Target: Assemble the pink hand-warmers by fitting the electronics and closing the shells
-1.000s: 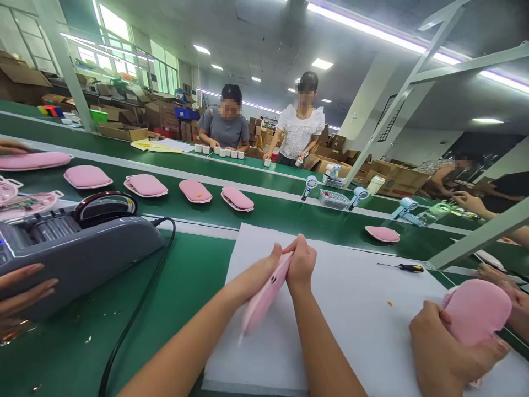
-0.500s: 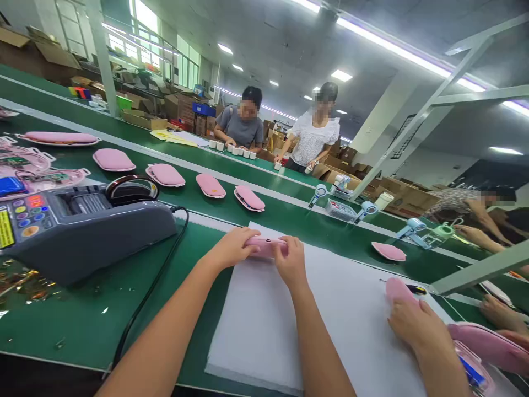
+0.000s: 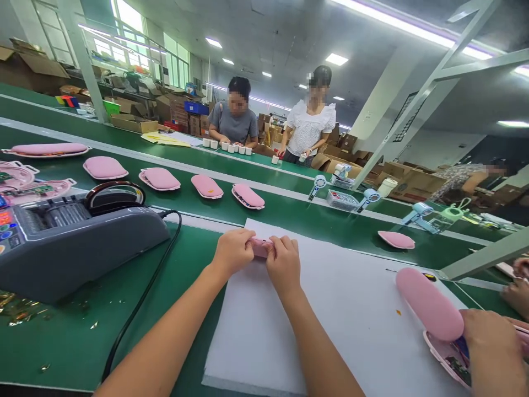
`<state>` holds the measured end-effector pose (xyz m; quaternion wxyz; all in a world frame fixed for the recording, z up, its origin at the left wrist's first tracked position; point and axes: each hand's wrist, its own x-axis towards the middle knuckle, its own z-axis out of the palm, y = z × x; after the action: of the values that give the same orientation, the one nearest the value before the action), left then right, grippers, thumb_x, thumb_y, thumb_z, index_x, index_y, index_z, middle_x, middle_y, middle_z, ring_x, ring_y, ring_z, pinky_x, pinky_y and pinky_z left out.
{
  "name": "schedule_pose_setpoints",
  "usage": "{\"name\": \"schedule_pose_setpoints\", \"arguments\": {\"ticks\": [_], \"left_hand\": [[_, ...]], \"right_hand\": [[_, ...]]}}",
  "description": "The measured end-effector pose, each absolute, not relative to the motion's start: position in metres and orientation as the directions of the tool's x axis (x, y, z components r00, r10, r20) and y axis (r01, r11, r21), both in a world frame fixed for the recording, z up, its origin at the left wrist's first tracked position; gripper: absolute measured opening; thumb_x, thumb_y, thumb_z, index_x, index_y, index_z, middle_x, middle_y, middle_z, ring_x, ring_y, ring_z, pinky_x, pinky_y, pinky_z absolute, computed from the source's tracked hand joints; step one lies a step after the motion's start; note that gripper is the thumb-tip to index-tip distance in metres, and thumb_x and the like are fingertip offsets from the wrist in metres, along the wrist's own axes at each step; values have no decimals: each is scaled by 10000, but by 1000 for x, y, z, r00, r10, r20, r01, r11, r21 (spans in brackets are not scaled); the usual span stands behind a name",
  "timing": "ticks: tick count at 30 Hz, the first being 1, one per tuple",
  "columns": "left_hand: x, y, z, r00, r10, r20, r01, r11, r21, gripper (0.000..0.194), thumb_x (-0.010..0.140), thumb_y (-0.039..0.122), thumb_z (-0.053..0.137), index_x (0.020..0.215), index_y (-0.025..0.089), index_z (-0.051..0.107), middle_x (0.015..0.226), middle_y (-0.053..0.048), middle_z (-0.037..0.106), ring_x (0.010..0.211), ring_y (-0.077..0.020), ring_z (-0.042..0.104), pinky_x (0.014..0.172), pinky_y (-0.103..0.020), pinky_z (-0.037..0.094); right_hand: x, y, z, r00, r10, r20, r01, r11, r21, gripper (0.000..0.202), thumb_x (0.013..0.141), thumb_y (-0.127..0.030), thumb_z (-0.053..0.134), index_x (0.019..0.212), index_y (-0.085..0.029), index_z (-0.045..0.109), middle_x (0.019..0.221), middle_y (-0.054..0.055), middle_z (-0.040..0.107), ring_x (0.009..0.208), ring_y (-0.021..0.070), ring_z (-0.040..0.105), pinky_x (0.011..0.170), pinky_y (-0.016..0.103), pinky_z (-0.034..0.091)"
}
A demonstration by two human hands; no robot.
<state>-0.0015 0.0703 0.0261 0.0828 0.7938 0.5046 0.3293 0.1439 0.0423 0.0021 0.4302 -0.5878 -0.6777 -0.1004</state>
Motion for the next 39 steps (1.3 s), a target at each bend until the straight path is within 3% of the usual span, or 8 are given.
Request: {"name": "schedule_pose_setpoints", "arguments": {"ticks": [5, 12, 18, 23, 29, 39], "left_hand": [[-6, 68, 26, 307, 822, 479, 714, -532, 455, 315, 775, 124, 412, 956, 182, 662, 953, -74, 708, 871, -223, 641, 742, -322, 481], [-9, 61, 30, 350, 772, 530, 652, -607, 454, 219, 812, 327, 536, 942, 183, 637, 941, -63, 705, 853, -221, 639, 759, -335, 492], [-7, 65, 26, 366, 709, 603, 599, -675, 430, 180, 812, 252, 543, 942, 201, 656, 959, -58, 710, 894, -220, 637, 808, -358, 495], [3, 65, 11, 249, 668, 701, 663, -645, 380, 238, 799, 132, 474, 900, 194, 681, 894, -69, 730, 835, -223, 647, 776, -372, 508], [5, 67, 9, 243, 696, 676, 665, -627, 407, 263, 784, 120, 468, 893, 200, 693, 888, -66, 729, 844, -221, 643, 788, -382, 516], [-6, 65, 17, 342, 676, 653, 541, -710, 451, 202, 839, 246, 532, 976, 181, 665, 944, -76, 704, 892, -215, 625, 818, -380, 509]], "right_hand": [[153, 44, 7, 10, 723, 691, 858, 348, -377, 206, 897, -256, 481, 908, -201, 679, 818, 72, 587, 785, 227, 459, 743, 372, 425], [169, 37, 9, -31, 740, 672, 810, 413, -417, 240, 869, -271, 558, 1082, -200, 643, 961, 72, 632, 906, 230, 527, 822, 389, 467], [169, 34, 9, -18, 750, 662, 790, 417, -450, 202, 854, -329, 587, 994, -209, 671, 915, 68, 639, 890, 226, 547, 772, 368, 481], [164, 35, 3, -26, 684, 729, 861, 386, -332, 278, 911, -397, 490, 914, -200, 686, 767, 56, 590, 729, 200, 507, 645, 322, 439], [163, 35, 2, -54, 669, 741, 891, 367, -266, 307, 930, -387, 450, 924, -191, 686, 756, 63, 573, 708, 203, 449, 659, 329, 413], [172, 32, 7, -44, 740, 671, 802, 427, -418, 232, 869, -380, 565, 989, -212, 670, 922, 74, 618, 854, 226, 523, 772, 391, 476]]}}
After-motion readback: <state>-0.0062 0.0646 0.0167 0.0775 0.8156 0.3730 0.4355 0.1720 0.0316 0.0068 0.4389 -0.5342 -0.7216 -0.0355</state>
